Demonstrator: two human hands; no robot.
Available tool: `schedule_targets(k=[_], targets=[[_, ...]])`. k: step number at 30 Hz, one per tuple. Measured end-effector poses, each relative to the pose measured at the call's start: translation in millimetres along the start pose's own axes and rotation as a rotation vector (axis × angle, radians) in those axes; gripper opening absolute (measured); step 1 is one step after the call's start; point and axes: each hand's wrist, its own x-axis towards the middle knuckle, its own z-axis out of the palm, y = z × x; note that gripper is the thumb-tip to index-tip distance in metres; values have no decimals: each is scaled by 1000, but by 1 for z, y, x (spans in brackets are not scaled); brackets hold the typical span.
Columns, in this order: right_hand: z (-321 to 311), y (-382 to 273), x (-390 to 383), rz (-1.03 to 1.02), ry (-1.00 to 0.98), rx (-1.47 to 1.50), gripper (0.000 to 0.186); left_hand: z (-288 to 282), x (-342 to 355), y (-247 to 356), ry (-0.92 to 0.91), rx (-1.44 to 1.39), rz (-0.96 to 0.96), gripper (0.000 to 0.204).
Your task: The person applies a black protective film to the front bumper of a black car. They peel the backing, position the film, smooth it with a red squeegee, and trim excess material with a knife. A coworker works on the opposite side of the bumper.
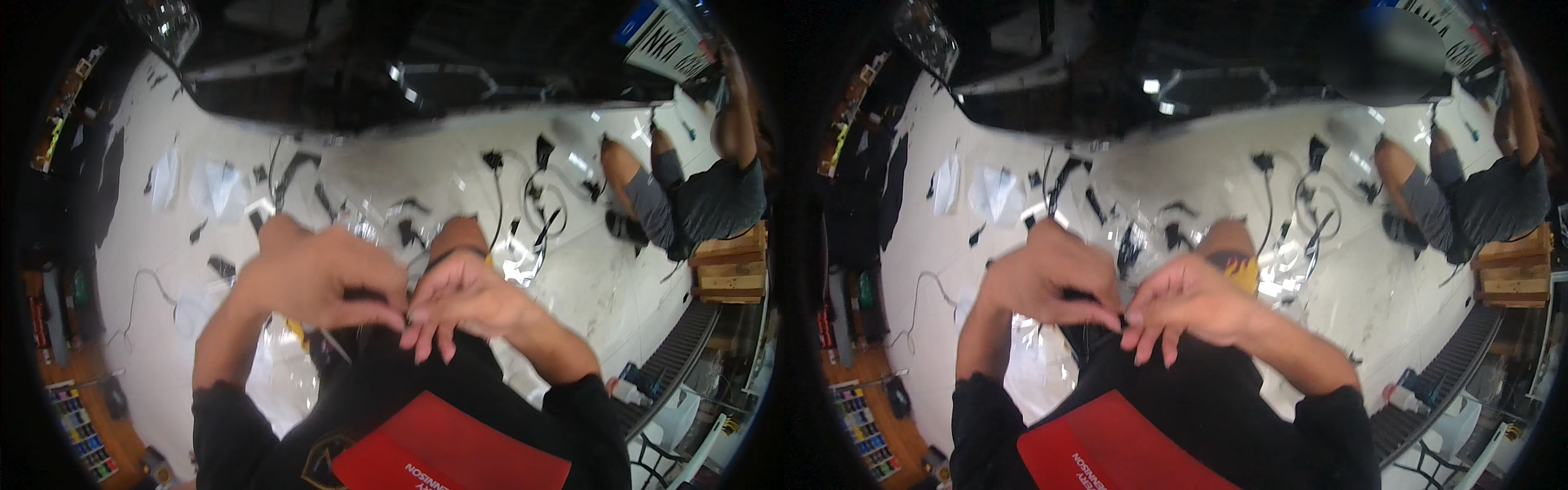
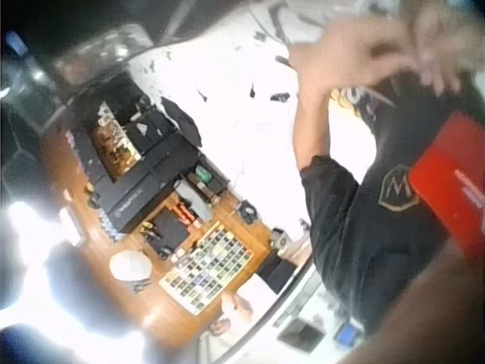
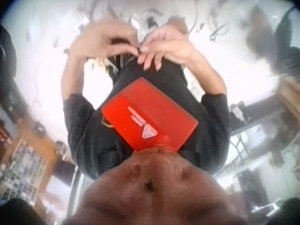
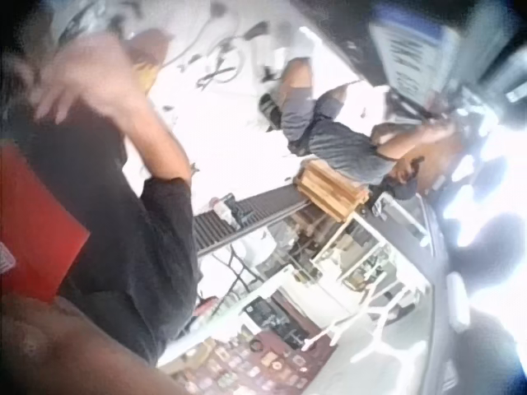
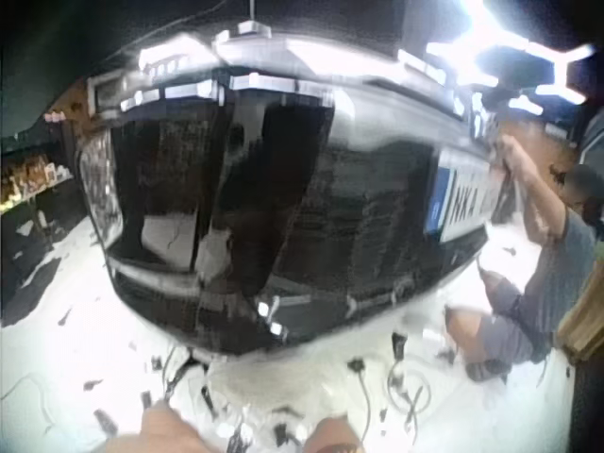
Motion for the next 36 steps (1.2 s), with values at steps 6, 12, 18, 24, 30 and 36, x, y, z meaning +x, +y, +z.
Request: schedule_targets(k=[6,12,18,24,30,36], targets=[[-14,10,4,-116,-94,-78,18,-1,-1,5,-29,-37,-22,10],[-10,7,15,-211,-193,-6,20,-4,-7,25,16,16,-151,10],[-13,23,1,-183,-19,-106,19,0,5,14,-14,9,-70,10],[2,18,8,-42,-12,-48,18,7,-12,3,-1,-28,-45,11],[4,16,1,-94,49,2,17,7,-1,-8,104,109,97,22],[-1,24,8,-168,68,115,12,9,-2,-12,344,281,110,26]])
